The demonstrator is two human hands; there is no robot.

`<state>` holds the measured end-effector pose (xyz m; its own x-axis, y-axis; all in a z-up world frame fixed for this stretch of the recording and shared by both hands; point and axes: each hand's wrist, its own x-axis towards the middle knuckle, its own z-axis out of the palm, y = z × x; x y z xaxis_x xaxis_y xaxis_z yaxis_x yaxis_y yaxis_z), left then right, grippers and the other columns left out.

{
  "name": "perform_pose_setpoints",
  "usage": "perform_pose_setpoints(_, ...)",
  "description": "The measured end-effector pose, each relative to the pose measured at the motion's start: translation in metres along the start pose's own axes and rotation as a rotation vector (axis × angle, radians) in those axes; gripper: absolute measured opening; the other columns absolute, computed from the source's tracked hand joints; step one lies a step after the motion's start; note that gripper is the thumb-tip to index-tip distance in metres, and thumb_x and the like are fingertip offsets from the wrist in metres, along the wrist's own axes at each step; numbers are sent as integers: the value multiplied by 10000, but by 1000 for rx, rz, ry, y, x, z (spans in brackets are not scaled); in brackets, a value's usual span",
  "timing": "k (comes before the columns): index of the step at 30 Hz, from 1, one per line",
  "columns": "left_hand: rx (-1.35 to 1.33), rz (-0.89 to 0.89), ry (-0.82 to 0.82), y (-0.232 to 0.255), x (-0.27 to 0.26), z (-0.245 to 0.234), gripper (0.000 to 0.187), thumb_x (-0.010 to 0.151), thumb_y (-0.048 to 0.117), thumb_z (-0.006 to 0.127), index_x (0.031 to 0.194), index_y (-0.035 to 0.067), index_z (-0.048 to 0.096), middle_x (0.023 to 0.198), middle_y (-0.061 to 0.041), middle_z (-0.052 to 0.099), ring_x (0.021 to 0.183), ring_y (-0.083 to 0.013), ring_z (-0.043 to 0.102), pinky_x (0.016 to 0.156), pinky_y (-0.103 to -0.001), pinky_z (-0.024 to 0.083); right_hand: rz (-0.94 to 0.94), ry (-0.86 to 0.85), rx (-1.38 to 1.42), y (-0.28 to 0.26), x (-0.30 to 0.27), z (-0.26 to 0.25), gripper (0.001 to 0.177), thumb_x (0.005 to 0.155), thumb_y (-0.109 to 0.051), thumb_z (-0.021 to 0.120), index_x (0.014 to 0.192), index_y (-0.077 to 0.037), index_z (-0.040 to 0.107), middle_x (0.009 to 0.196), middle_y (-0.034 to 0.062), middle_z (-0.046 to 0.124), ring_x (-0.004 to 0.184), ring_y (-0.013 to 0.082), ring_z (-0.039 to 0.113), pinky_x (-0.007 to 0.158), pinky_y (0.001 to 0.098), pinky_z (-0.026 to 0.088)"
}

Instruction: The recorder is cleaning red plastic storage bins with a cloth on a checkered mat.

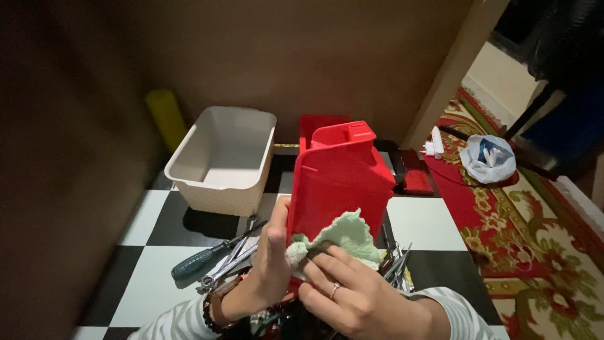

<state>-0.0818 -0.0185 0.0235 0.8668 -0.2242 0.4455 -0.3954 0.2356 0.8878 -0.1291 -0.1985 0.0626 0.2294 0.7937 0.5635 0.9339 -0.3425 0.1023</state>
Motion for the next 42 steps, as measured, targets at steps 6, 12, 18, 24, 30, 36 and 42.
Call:
perform_pose_setpoints(6,-88,4,-42,-19,-4,2,1051,873,910,342,1304,-37,494,1128,-114,625,1015,-159,582,874,-315,511,24,-37,101,4,-2,-15,233,861,-97,638,1042,48,623,1172,207,671,1093,344,662,974,453,557)
perform_pose_setpoints(12,-453,-300,106,-24,7,13,916,753,806,461,1357,119,515,1203,-58,655,1062,-168,629,912,-368,535,131,-33,-165,28,-44,0,170,925,-111,659,1083,-47,656,1310,130,690,1180,281,667,1018,500,501)
perform_pose_setpoints(18,-164,-117,-96,-12,6,10,874,962,794,346,1286,7,545,1208,-126,678,1103,-195,623,992,-349,491,263,60,-271,32,-11,-25,273,866,-53,615,1131,6,643,1382,201,622,1311,342,604,1076,472,523)
perform_pose_setpoints(24,-145,-79,-142,-18,-3,7,982,890,860,287,1330,13,519,1167,-104,675,1071,-172,612,933,-323,497,141,-125,-54,31,-23,-12,316,895,-135,586,1173,-13,676,1383,185,623,1377,356,545,1089,530,473)
perform_pose_setpoints(30,-96,-86,-175,-11,-4,6,1028,885,892,304,1325,-13,516,1150,-124,675,1059,-179,610,923,-329,484,147,-25,-182,26,-26,-8,247,914,-193,575,1095,-95,710,1379,116,638,1403,341,514,1072,575,464)
perform_pose_setpoints(36,-77,-29,-176,-15,-6,5,1010,908,885,317,1312,-21,509,1168,-139,676,1069,-186,624,939,-328,491,146,-41,-139,26,-32,-4,234,952,-212,589,1106,-101,726,1374,121,658,1400,341,520,1074,589,453)
perform_pose_setpoints(42,-136,-92,-159,-24,-9,6,1033,878,896,340,1313,-24,514,1125,-143,653,1019,-182,608,870,-331,489,133,-43,-141,23,-29,-6,212,935,-184,622,1089,-79,722,1354,119,659,1392,343,539,1083,568,475)
